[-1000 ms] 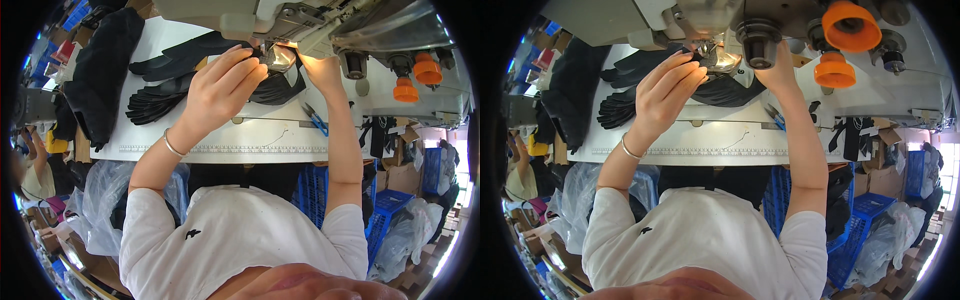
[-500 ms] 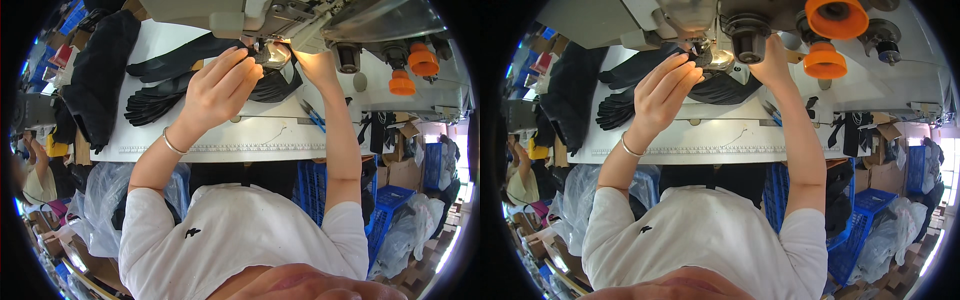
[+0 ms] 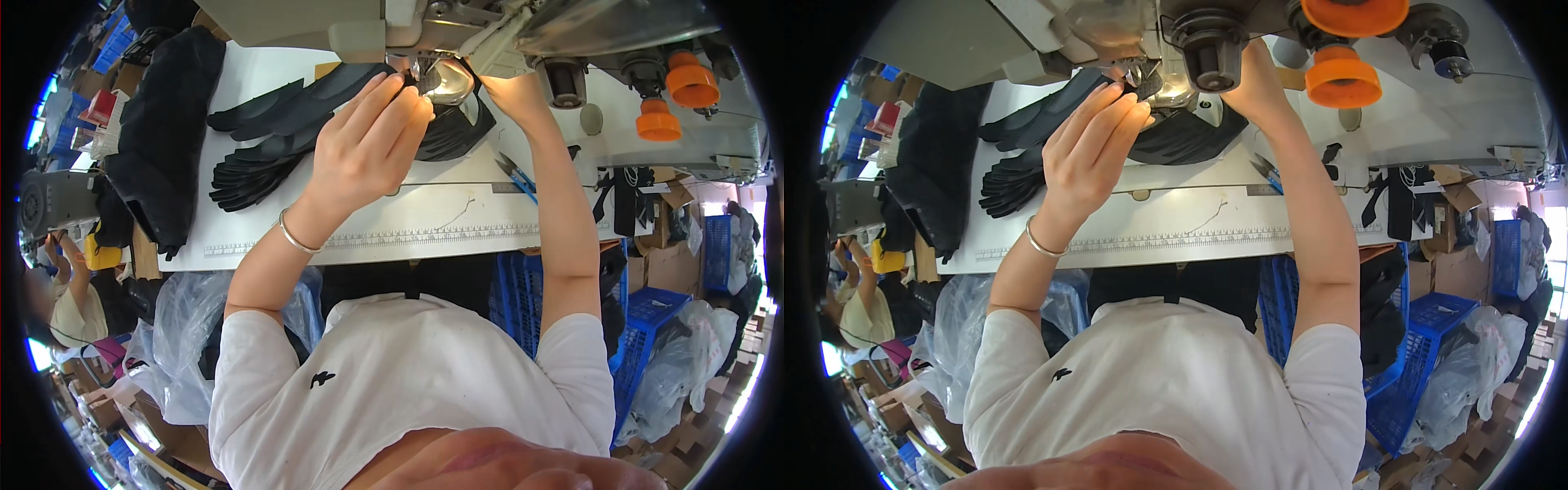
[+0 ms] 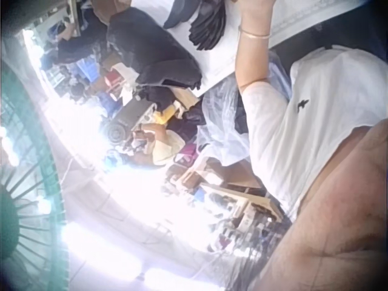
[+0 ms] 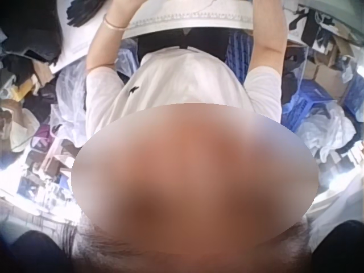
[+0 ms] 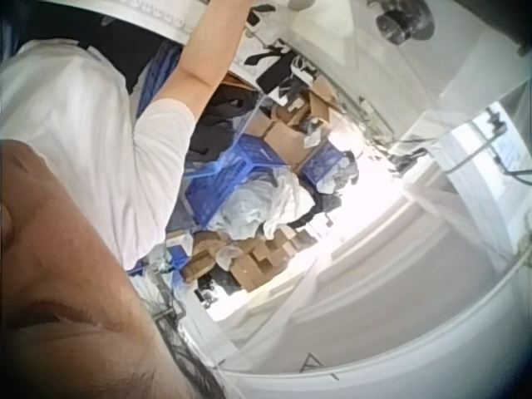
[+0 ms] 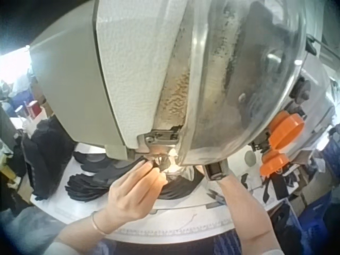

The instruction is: Stitching black shoe upper components using an industrial sewing machine and measuring the result with a caliper.

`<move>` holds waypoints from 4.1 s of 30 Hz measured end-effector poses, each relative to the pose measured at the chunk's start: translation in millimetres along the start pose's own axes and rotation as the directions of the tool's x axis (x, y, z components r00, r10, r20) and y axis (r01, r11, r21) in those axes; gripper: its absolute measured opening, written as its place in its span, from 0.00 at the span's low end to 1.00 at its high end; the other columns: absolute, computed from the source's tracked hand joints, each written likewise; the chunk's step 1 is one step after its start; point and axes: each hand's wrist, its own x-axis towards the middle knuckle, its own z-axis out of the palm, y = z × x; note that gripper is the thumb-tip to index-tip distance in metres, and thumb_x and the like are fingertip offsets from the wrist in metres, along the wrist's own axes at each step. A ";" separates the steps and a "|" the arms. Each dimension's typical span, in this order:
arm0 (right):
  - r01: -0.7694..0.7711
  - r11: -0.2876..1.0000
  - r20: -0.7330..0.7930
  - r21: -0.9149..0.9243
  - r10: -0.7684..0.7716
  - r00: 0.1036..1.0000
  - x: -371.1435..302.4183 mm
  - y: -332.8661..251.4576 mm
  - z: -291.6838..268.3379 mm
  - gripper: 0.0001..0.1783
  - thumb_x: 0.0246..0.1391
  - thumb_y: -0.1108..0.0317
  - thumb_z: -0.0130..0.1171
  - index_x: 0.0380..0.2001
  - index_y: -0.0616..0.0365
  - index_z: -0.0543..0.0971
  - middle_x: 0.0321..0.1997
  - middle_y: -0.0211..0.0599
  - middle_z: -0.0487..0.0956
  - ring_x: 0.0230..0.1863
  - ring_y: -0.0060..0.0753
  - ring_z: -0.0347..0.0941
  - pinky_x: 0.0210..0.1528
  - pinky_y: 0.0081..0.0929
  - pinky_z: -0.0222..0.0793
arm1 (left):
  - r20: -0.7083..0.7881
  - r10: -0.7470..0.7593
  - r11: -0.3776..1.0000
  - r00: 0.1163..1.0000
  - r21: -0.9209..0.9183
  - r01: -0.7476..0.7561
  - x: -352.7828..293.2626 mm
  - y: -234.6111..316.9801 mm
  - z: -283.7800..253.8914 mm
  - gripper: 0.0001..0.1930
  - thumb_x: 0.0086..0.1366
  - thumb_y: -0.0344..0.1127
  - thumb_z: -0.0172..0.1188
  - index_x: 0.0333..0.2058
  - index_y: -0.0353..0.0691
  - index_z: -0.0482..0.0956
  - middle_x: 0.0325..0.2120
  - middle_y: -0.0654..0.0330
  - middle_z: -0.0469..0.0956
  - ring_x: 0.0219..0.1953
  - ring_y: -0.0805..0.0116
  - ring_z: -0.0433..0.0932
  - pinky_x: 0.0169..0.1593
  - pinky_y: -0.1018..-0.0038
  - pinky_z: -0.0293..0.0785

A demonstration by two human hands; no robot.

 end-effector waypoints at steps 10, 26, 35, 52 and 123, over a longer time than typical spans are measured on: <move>0.172 0.983 -0.070 -0.067 -0.176 0.982 -7.5 -5.3 1.3 0.14 0.43 0.71 0.70 0.36 0.61 0.83 0.36 0.48 0.84 0.42 0.55 0.79 0.43 0.42 0.75 | -0.025 0.052 0.998 0.998 -0.036 -0.053 -4.0 -14.0 1.2 0.05 0.52 0.25 0.69 0.30 0.34 0.83 0.37 0.58 0.78 0.44 0.59 0.83 0.50 0.65 0.88; 0.140 0.981 -0.064 -0.137 -0.150 0.987 -3.9 25.4 12.3 0.10 0.62 0.70 0.62 0.45 0.59 0.85 0.43 0.40 0.86 0.45 0.41 0.84 0.45 0.33 0.76 | 0.032 -0.069 0.997 0.997 0.039 0.068 3.5 2.1 -0.3 0.08 0.51 0.23 0.67 0.32 0.36 0.81 0.37 0.60 0.77 0.46 0.62 0.82 0.48 0.68 0.87; 0.163 0.987 -0.131 -0.010 -0.163 0.978 -5.8 29.4 17.5 0.26 0.44 0.64 0.79 0.45 0.61 0.79 0.41 0.46 0.81 0.45 0.55 0.77 0.49 0.45 0.73 | 0.005 -0.073 0.997 0.997 0.008 0.073 1.2 -1.7 -1.7 0.07 0.51 0.23 0.66 0.31 0.35 0.81 0.36 0.60 0.77 0.45 0.63 0.82 0.49 0.68 0.87; 0.150 0.988 -0.262 -0.048 -0.157 0.952 -89.4 -109.0 36.5 0.21 0.58 0.70 0.63 0.56 0.52 0.81 0.49 0.33 0.83 0.51 0.37 0.73 0.55 0.38 0.64 | 0.413 -0.272 0.937 0.869 -0.094 0.338 -12.2 -97.8 -32.5 0.22 0.57 0.24 0.64 0.53 0.41 0.82 0.45 0.56 0.83 0.49 0.54 0.80 0.53 0.65 0.78; -0.090 0.991 -0.072 -0.099 0.083 0.994 -67.7 -109.6 1.5 0.22 0.57 0.68 0.67 0.56 0.40 0.85 0.22 0.26 0.72 0.31 0.30 0.60 0.39 0.27 0.62 | -0.007 -0.319 0.898 0.948 -0.323 0.300 3.0 -0.1 -10.2 0.17 0.47 0.25 0.70 0.40 0.36 0.89 0.37 0.56 0.88 0.43 0.57 0.88 0.52 0.62 0.86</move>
